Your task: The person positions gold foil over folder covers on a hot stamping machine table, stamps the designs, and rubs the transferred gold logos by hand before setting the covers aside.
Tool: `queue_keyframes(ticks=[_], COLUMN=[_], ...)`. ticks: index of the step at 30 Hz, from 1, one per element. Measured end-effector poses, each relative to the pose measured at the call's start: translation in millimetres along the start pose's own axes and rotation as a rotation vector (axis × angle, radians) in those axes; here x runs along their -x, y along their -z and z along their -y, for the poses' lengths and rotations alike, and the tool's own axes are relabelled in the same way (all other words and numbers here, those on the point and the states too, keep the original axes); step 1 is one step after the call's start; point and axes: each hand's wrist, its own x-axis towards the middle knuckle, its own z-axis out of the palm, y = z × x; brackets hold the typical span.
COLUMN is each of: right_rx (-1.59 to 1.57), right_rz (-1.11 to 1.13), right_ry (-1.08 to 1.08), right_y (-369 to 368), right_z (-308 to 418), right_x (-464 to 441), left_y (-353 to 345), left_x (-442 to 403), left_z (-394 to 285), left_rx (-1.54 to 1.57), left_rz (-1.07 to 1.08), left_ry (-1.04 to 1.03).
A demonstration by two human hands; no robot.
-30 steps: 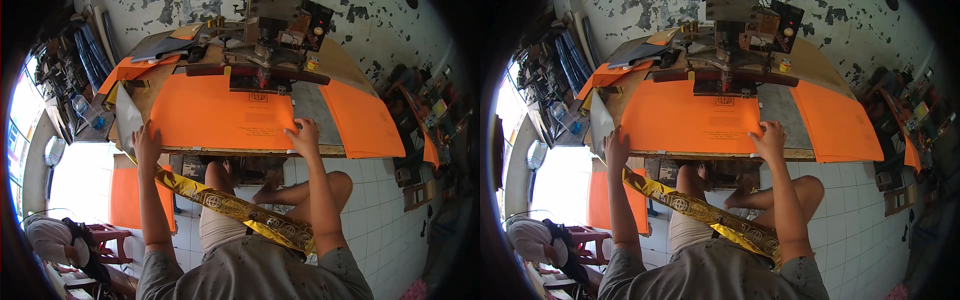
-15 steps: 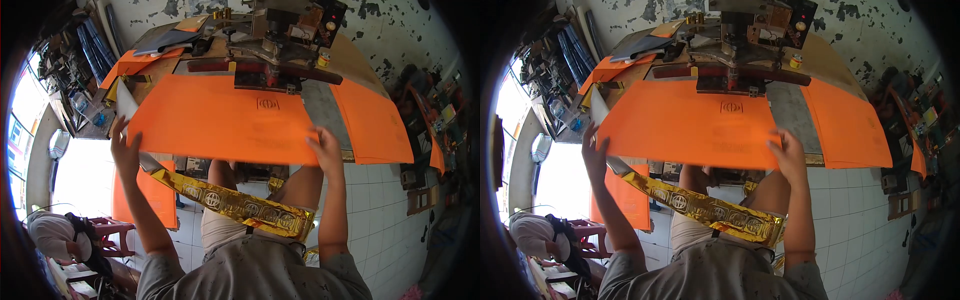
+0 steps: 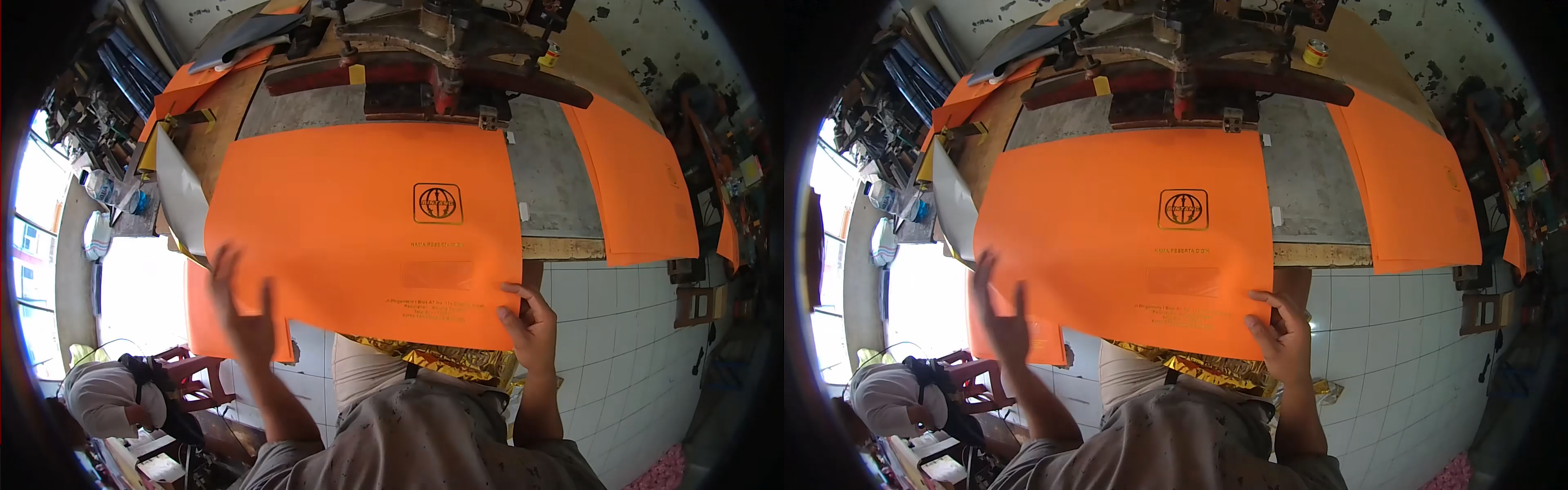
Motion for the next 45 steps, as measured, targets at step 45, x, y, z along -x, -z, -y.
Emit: queue_keyframes(ticks=[45], right_rx=[1.029], right_rz=[0.246], right_ry=[0.465], right_y=[-57], right_z=[67], right_x=[-75], left_y=[-102], left_x=[7], left_z=[-81], left_rx=[-0.112], left_rz=[0.473], left_ry=[-0.319])
